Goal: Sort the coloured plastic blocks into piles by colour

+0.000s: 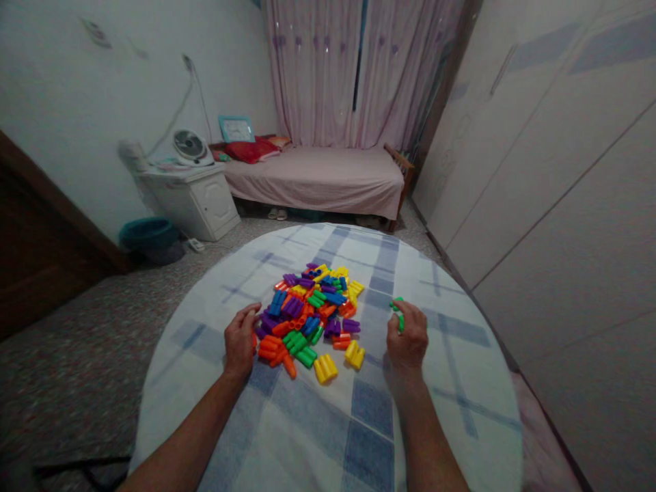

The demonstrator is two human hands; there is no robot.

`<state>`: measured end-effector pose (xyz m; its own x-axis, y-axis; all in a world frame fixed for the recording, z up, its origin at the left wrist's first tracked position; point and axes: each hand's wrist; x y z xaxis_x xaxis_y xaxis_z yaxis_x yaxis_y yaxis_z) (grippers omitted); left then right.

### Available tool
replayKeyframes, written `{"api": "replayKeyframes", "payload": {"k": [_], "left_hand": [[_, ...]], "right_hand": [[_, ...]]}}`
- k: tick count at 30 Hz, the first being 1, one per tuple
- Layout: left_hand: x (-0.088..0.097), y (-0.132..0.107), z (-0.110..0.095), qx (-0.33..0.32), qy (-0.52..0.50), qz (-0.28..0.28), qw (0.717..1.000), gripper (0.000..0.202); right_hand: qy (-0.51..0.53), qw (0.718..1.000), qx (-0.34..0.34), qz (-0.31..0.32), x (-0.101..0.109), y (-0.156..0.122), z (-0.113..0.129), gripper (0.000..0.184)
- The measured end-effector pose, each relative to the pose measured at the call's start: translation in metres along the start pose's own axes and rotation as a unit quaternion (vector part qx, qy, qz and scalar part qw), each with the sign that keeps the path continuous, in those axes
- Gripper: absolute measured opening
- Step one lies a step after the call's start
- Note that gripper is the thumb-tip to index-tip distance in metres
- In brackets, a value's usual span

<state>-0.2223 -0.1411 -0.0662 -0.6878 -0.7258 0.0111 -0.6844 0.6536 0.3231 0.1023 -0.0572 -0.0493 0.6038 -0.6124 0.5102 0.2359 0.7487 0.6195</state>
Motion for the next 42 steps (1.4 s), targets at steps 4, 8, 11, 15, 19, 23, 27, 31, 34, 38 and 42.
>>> {"api": "replayKeyframes", "payload": {"k": [4, 8, 11, 15, 19, 23, 27, 31, 34, 38, 42], "left_hand": [[-0.003, -0.003, 0.004, 0.046, -0.054, 0.002, 0.997, 0.036], [-0.008, -0.007, -0.004, 0.046, -0.054, 0.026, 0.997, 0.035], [-0.005, -0.005, -0.012, 0.059, -0.022, 0.049, 0.997, 0.033], [0.007, 0.016, -0.016, 0.051, 0.065, 0.104, 0.991, 0.033], [0.007, 0.047, -0.007, -0.02, 0.156, 0.145, 0.977, 0.031], [-0.008, 0.066, 0.008, -0.055, 0.169, 0.15, 0.972, 0.031], [-0.022, 0.073, 0.018, -0.078, 0.17, 0.15, 0.971, 0.033], [-0.035, 0.084, 0.012, -0.109, 0.182, 0.157, 0.964, 0.034], [-0.048, 0.092, 0.002, -0.14, 0.221, 0.196, 0.945, 0.04], [-0.064, 0.096, 0.002, -0.096, 0.264, 0.247, 0.927, 0.047], [-0.07, 0.092, 0.014, -0.088, 0.24, 0.242, 0.936, 0.044]], "right_hand": [[0.091, 0.988, -0.013, 0.125, -0.015, -0.015, 0.015, 0.027], [0.107, 0.968, -0.077, 0.212, -0.016, -0.018, 0.016, 0.031], [0.117, 0.96, -0.12, 0.224, -0.013, -0.014, 0.013, 0.035], [0.123, 0.956, -0.146, 0.222, -0.017, -0.011, 0.009, 0.037], [0.108, 0.959, -0.145, 0.22, -0.022, -0.011, 0.008, 0.038], [0.109, 0.961, -0.146, 0.208, -0.021, -0.013, 0.013, 0.036], [0.103, 0.962, -0.14, 0.21, -0.018, -0.014, 0.016, 0.035], [0.103, 0.958, -0.152, 0.219, -0.017, -0.012, 0.014, 0.036], [0.1, 0.951, -0.176, 0.233, -0.018, -0.009, 0.01, 0.039], [0.089, 0.947, -0.176, 0.253, -0.019, -0.006, 0.002, 0.041], [0.088, 0.948, -0.165, 0.259, -0.02, -0.007, -0.004, 0.041]]}}
Point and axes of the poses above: each hand's wrist, its own y-axis towards the middle knuckle, its own x-axis out of the back of the hand, z = x × y, and after that the axes turned 9 degrees about -x, right-handed
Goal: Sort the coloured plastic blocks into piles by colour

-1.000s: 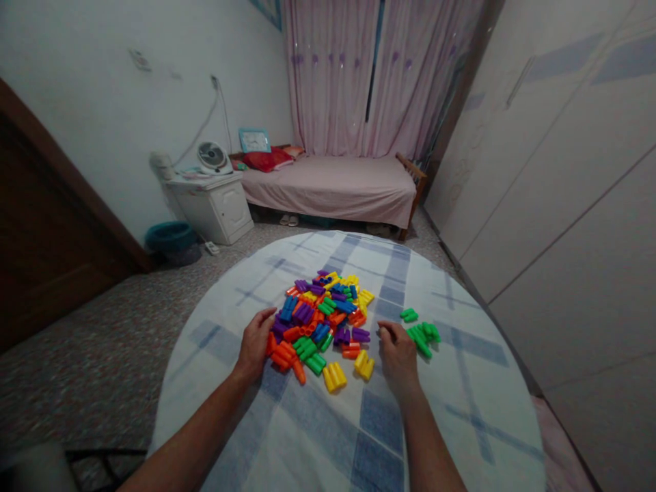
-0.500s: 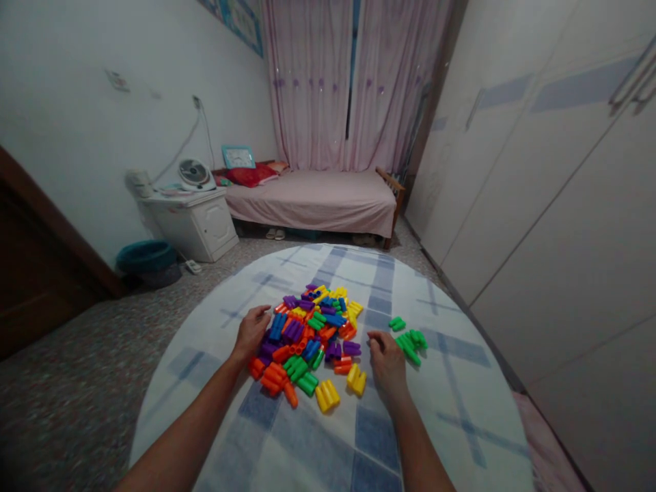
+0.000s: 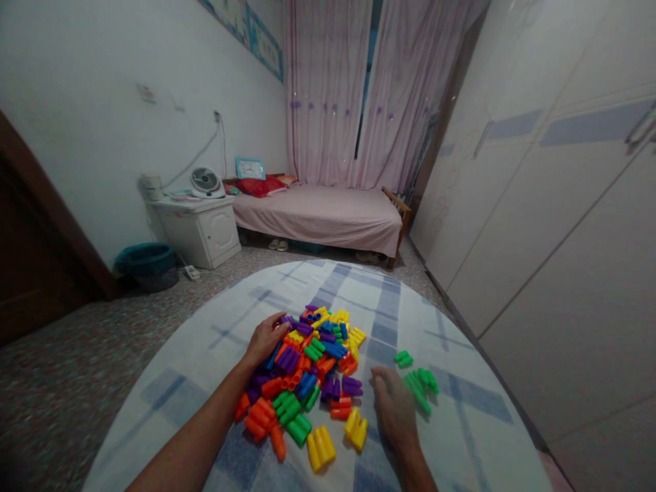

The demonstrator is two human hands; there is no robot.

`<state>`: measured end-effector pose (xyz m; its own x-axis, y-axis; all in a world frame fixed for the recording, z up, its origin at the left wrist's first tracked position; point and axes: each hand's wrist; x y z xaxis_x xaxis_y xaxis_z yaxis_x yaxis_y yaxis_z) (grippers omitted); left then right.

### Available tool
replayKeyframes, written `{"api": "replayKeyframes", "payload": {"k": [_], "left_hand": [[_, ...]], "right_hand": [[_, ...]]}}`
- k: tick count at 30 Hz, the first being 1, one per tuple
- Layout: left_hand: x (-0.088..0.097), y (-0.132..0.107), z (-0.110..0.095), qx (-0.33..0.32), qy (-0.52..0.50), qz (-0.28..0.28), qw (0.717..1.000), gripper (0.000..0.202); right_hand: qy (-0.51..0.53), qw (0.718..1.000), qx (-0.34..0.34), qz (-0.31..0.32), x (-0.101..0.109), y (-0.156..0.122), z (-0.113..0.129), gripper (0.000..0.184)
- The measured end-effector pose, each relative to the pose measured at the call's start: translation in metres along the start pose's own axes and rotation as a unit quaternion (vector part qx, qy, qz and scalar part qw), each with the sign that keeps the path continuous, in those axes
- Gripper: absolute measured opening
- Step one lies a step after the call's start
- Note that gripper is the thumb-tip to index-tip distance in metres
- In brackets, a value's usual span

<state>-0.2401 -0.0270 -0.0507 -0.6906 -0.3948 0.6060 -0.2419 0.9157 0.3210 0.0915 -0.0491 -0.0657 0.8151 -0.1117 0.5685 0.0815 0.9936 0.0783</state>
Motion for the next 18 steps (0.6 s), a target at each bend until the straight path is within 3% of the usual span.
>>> {"api": "replayKeyframes", "payload": {"k": [5, 10, 13, 18], "left_hand": [[-0.004, -0.003, 0.007, -0.007, -0.104, -0.062, 0.993, 0.037], [0.01, 0.004, 0.009, 0.0, -0.139, -0.153, 0.978, 0.036], [0.026, 0.006, 0.019, 0.052, -0.063, -0.176, 0.981, 0.037], [0.054, 0.001, 0.037, 0.119, 0.085, -0.126, 0.981, 0.033]], "right_hand": [[0.008, 1.0, 0.007, -0.004, 0.0, -0.001, -0.002, 0.037], [0.0, 1.0, 0.001, -0.006, -0.001, -0.001, -0.003, 0.038], [0.002, 1.0, -0.006, -0.002, -0.001, -0.001, -0.001, 0.038], [0.002, 1.0, -0.016, -0.008, -0.001, -0.002, 0.006, 0.039]]}}
Point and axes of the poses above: each hand's wrist, its own y-axis towards the middle knuckle, its own x-axis out of the back of the hand, z = x × y, and after that the axes turned 9 degrees about -x, right-handed
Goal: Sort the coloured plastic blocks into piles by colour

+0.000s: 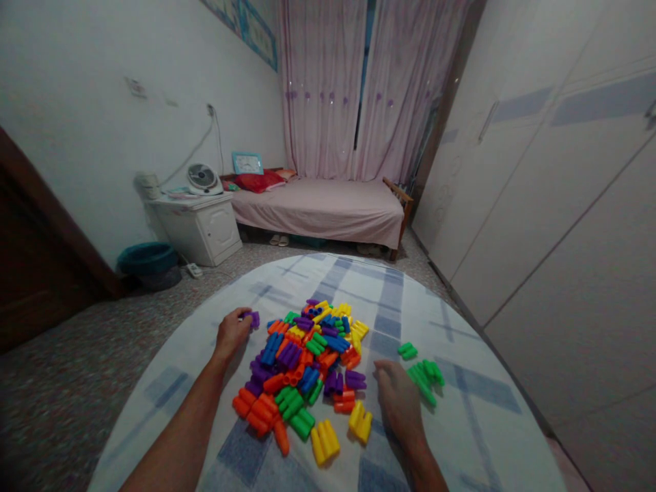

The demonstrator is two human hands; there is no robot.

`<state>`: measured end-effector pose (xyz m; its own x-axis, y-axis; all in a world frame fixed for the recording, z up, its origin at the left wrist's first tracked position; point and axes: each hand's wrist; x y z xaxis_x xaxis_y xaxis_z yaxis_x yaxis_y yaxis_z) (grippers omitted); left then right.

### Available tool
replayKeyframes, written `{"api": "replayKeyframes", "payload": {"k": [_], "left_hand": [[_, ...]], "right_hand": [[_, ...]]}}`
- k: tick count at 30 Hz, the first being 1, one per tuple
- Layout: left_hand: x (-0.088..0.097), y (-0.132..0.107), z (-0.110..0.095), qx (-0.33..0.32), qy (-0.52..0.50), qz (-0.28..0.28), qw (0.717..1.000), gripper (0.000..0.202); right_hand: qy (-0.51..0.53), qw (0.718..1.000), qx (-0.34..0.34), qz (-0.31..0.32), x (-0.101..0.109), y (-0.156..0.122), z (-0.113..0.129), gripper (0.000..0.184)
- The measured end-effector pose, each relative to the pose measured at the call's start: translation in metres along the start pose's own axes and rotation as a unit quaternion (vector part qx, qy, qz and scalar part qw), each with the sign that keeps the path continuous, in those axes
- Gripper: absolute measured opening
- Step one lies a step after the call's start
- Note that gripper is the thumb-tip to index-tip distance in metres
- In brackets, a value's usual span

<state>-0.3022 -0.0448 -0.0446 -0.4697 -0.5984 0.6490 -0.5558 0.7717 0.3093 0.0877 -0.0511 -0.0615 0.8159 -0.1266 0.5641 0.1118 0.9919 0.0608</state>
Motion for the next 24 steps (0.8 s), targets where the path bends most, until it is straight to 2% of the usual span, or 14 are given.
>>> {"api": "replayKeyframes", "payload": {"k": [4, 7, 9, 12, 14, 17, 20, 24], "left_hand": [[0.013, -0.003, 0.004, -0.003, 0.116, 0.031, 0.993, 0.029], [0.015, -0.008, 0.002, -0.042, 0.217, 0.045, 0.974, 0.032], [0.013, -0.01, -0.003, -0.068, 0.229, 0.032, 0.971, 0.034], [0.007, -0.012, -0.021, -0.115, 0.15, 0.014, 0.982, 0.034], [-0.001, -0.016, -0.038, -0.152, 0.042, 0.039, 0.987, 0.031], [-0.016, -0.027, -0.065, -0.206, -0.083, 0.089, 0.971, 0.027], [-0.03, -0.04, -0.08, -0.258, -0.106, 0.097, 0.955, 0.026], [-0.038, -0.049, -0.082, -0.27, -0.086, 0.135, 0.95, 0.026]], "right_hand": [[0.0, 1.0, -0.008, 0.0, 0.001, -0.001, 0.004, 0.04], [0.003, 1.0, -0.008, -0.004, 0.001, -0.001, 0.005, 0.039], [0.007, 1.0, -0.005, -0.01, 0.001, -0.001, 0.006, 0.038], [0.01, 1.0, 0.002, -0.014, 0.0, -0.002, 0.006, 0.036], [0.012, 1.0, 0.004, -0.013, 0.0, -0.002, 0.006, 0.036], [0.016, 1.0, 0.008, -0.017, 0.0, -0.003, 0.006, 0.035], [0.02, 1.0, 0.009, -0.012, 0.001, -0.003, 0.006, 0.034], [0.023, 1.0, 0.006, -0.009, 0.001, -0.002, 0.006, 0.035]]}}
Point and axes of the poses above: each hand's wrist, its own y-axis towards the middle knuckle, its own x-axis out of the back of the hand, z = x × y, and after that the axes turned 9 degrees about -x, right-handed
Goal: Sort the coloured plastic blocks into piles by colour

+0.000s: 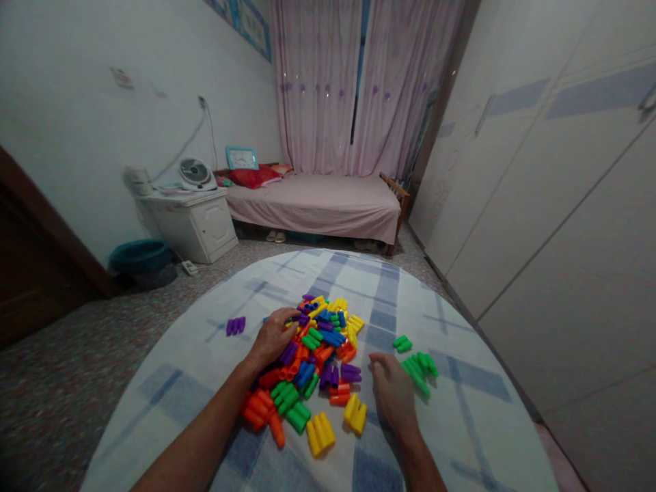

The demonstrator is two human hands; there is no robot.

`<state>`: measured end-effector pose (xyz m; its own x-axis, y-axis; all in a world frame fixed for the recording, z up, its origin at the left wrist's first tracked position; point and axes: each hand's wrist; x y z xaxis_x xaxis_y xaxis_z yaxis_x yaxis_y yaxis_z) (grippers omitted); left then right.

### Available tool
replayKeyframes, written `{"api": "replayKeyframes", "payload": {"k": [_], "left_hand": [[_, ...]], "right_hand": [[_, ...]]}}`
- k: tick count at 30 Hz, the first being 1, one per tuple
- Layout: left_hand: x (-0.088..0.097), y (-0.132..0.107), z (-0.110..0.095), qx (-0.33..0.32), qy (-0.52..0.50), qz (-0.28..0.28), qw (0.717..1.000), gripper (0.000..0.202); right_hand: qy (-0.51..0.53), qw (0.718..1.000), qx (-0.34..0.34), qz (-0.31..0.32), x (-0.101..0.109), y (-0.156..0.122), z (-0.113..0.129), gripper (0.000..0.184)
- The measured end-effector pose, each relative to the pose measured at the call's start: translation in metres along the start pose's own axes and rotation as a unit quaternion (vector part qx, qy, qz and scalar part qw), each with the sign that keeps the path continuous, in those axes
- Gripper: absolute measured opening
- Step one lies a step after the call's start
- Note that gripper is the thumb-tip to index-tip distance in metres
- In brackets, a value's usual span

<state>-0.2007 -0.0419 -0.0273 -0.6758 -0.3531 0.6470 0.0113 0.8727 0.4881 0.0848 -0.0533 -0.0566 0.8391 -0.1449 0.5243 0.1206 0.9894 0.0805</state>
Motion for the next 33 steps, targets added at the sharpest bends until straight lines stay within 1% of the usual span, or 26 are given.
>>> {"api": "replayKeyframes", "payload": {"k": [3, 7, 10, 13, 16, 20, 22, 24, 26, 28, 30, 31, 32, 33], "left_hand": [[0.002, -0.001, 0.001, 0.01, 0.0, 0.023, 1.0, 0.025], [0.006, 0.001, 0.0, 0.046, 0.015, 0.019, 0.999, 0.027], [0.007, 0.002, -0.001, 0.059, 0.012, 0.013, 0.998, 0.022], [0.007, 0.002, -0.002, 0.067, -0.004, 0.027, 0.997, 0.016], [0.008, 0.0, -0.002, 0.077, -0.009, 0.036, 0.996, 0.018], [0.005, -0.002, -0.003, 0.062, -0.034, 0.005, 0.998, 0.031], [0.004, -0.001, -0.004, 0.053, -0.047, -0.01, 0.997, 0.03], [0.007, 0.001, -0.003, 0.04, -0.053, -0.027, 0.997, 0.024], [0.017, 0.005, 0.001, 0.031, -0.047, -0.058, 0.997, 0.019], [0.034, 0.007, 0.011, 0.042, -0.017, -0.115, 0.992, 0.018], [0.055, 0.006, 0.027, 0.08, 0.039, -0.183, 0.979, 0.022], [0.065, 0.004, 0.036, 0.108, 0.077, -0.206, 0.969, 0.023], [0.074, 0.002, 0.046, 0.139, 0.118, -0.219, 0.959, 0.024], [0.081, -0.002, 0.054, 0.17, 0.154, -0.219, 0.948, 0.025]], "right_hand": [[0.001, 1.0, -0.003, 0.0, -0.001, 0.0, 0.0, 0.035], [0.0, 1.0, -0.001, -0.005, -0.001, -0.001, 0.001, 0.034], [0.0, 1.0, 0.003, -0.006, -0.001, -0.002, 0.003, 0.034], [-0.005, 1.0, -0.002, -0.005, 0.001, -0.003, 0.005, 0.034], [-0.007, 1.0, -0.016, 0.003, 0.002, -0.003, 0.007, 0.036], [-0.012, 1.0, -0.023, 0.007, 0.001, -0.002, 0.007, 0.037], [-0.011, 1.0, -0.023, 0.006, 0.001, -0.003, 0.007, 0.037], [-0.009, 1.0, -0.019, 0.007, 0.0, -0.003, 0.007, 0.037], [-0.008, 1.0, -0.013, 0.007, 0.0, -0.004, 0.008, 0.036], [-0.006, 1.0, -0.008, 0.003, 0.0, -0.005, 0.008, 0.035], [-0.003, 1.0, -0.006, -0.001, 0.0, -0.005, 0.008, 0.035], [-0.001, 1.0, -0.006, -0.002, 0.0, -0.005, 0.008, 0.034], [0.001, 1.0, -0.006, -0.003, 0.0, -0.005, 0.008, 0.034], [0.003, 1.0, -0.006, -0.004, 0.0, -0.005, 0.008, 0.034]]}}
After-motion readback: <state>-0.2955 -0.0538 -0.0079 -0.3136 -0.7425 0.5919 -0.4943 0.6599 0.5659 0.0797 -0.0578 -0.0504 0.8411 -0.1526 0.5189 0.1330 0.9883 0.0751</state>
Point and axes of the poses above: each hand's wrist, its own y-axis towards the middle knuckle, its own x-axis out of the back of the hand, z = x × y, and after that the axes turned 9 degrees about -x, right-handed
